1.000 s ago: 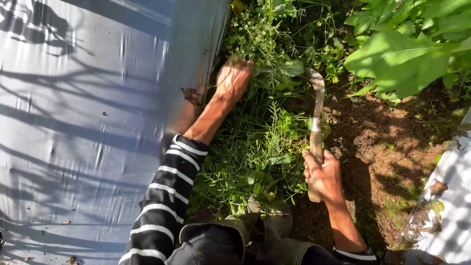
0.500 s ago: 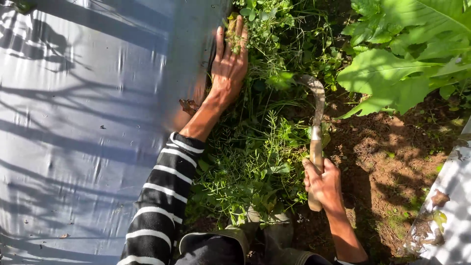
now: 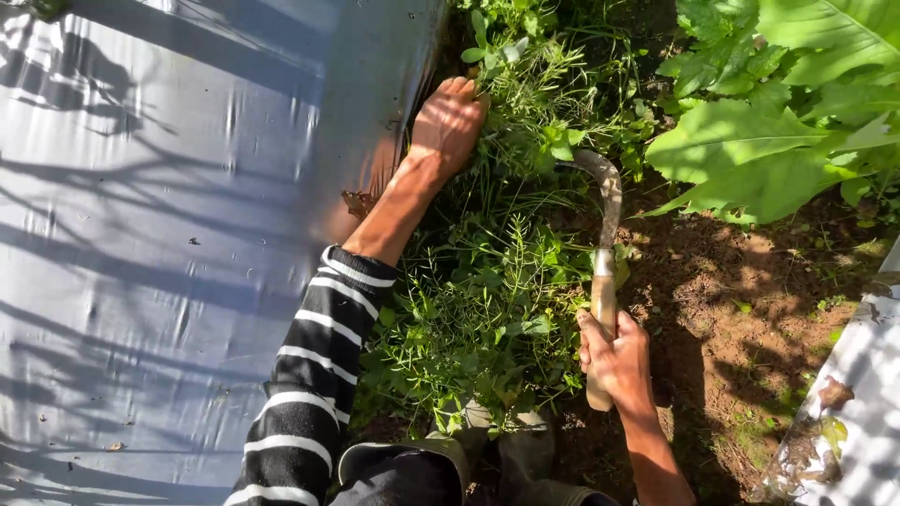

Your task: A person is weeding a garden bed, using a sickle to cut through dense weeds and then pulling them out by hand to clear the area around crop plants.

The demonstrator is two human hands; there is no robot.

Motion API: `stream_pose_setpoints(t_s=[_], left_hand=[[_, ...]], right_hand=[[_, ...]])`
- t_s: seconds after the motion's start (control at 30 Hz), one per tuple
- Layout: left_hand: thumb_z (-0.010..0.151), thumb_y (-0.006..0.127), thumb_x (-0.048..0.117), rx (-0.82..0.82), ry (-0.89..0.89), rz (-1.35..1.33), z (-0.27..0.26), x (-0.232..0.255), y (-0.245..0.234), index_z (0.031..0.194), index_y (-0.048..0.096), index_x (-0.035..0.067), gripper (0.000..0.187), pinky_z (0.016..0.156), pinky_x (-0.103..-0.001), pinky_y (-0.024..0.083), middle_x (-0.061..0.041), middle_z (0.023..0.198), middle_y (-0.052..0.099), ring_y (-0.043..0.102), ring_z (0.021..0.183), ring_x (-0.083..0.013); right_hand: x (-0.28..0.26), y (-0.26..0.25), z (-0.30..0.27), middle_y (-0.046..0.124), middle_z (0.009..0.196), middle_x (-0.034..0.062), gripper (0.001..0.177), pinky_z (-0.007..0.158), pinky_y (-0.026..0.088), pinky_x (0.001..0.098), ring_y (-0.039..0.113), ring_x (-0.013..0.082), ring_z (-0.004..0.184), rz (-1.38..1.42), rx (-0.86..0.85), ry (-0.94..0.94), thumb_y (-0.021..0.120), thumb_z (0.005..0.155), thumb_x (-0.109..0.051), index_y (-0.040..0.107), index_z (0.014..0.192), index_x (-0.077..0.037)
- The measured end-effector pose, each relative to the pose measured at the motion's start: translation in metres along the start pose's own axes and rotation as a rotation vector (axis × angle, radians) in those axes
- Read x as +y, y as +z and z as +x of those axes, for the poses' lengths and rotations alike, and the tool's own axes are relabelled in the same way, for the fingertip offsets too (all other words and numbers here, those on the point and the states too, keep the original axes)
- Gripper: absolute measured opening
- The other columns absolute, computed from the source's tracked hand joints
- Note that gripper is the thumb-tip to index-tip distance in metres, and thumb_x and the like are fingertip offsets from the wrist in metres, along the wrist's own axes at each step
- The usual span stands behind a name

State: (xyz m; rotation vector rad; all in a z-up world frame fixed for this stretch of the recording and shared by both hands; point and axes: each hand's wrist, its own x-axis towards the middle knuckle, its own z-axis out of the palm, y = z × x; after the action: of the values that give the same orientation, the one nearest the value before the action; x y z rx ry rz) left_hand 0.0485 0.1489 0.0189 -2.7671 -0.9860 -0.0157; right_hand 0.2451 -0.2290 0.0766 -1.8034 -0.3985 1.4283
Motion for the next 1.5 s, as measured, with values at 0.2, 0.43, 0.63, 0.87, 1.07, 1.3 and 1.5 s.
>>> stream_pose_setpoints(t_s=[0.2, 0.43, 0.63, 0.87, 1.07, 1.3, 1.5], left_hand=[[0.097, 0.064, 0.004, -0.559, -0.107, -0.261, -0.065, 0.08, -0.027, 0.071, 0.067, 0.011, 0.027, 0.048, -0.035, 0.054, 0.001, 0.058, 0.063, 0.057, 0.049, -0.0135], [0.086, 0.07, 0.016, -0.307, -0.067, -0.108, -0.073, 0.077, -0.066, 0.104, 0.069, 0.013, 0.018, 0.114, -0.051, 0.038, -0.015, 0.118, 0.062, 0.057, 0.112, -0.0283], [0.083, 0.078, 0.018, -0.149, -0.293, 0.22, -0.027, 0.004, -0.052, 0.136, 0.06, 0.002, 0.058, 0.106, -0.052, 0.04, -0.021, 0.148, 0.052, 0.046, 0.136, -0.0352], [0.083, 0.08, 0.014, -0.082, -0.247, 0.213, -0.019, -0.001, -0.033, 0.111, 0.074, 0.006, 0.029, 0.106, -0.048, 0.047, -0.02, 0.133, 0.066, 0.057, 0.128, -0.0319], [0.094, 0.071, 0.019, -0.338, -0.093, -0.155, -0.061, 0.075, -0.05, 0.062, 0.06, 0.012, 0.035, 0.088, -0.04, 0.045, -0.006, 0.084, 0.065, 0.051, 0.092, -0.024], [0.082, 0.081, 0.001, 0.112, -0.209, -0.046, -0.009, 0.042, 0.01, 0.119, 0.064, 0.003, 0.041, 0.116, -0.054, 0.043, -0.034, 0.15, 0.042, 0.045, 0.137, -0.0437], [0.087, 0.061, 0.013, 0.315, 0.16, -0.139, 0.016, 0.014, 0.096, 0.122, 0.047, 0.008, 0.038, 0.127, -0.057, 0.015, -0.016, 0.118, 0.059, 0.049, 0.131, -0.0292]], right_hand=[[0.0, -0.003, 0.001, 0.063, 0.067, 0.014, 0.029, 0.032, 0.051, 0.0312, 0.056, 0.0204, 0.04, -0.047, -0.016, 0.007, 0.065, 0.098, -0.01, 0.061, 0.121, 0.007], [0.014, -0.007, 0.008, 0.065, 0.07, 0.0155, 0.032, 0.032, 0.051, 0.0307, 0.057, 0.0204, 0.041, -0.013, -0.016, -0.038, 0.066, 0.096, -0.007, 0.059, 0.124, 0.007], [0.013, -0.005, 0.009, 0.067, 0.069, 0.0157, 0.03, 0.03, 0.051, 0.0313, 0.057, 0.0204, 0.039, -0.028, -0.007, -0.032, 0.068, 0.095, -0.011, 0.061, 0.118, 0.006], [0.001, -0.005, 0.002, 0.066, 0.068, 0.013, 0.025, 0.031, 0.051, 0.0307, 0.057, 0.018, 0.039, -0.075, -0.004, 0.006, 0.066, 0.097, -0.015, 0.064, 0.112, 0.006], [-0.009, -0.006, -0.007, 0.065, 0.066, 0.0141, 0.022, 0.034, 0.05, 0.0296, 0.057, 0.0181, 0.041, -0.015, 0.002, 0.028, 0.066, 0.099, -0.01, 0.063, 0.113, 0.007], [0.021, -0.011, 0.013, 0.068, 0.066, 0.0151, 0.033, 0.031, 0.054, 0.0289, 0.059, 0.0189, 0.038, -0.073, -0.015, -0.063, 0.067, 0.097, -0.017, 0.06, 0.119, 0.007], [0.039, -0.014, 0.021, 0.068, 0.068, 0.0157, 0.03, 0.029, 0.053, 0.0305, 0.059, 0.0194, 0.037, -0.013, 0.016, -0.048, 0.07, 0.094, -0.012, 0.061, 0.117, 0.006]])
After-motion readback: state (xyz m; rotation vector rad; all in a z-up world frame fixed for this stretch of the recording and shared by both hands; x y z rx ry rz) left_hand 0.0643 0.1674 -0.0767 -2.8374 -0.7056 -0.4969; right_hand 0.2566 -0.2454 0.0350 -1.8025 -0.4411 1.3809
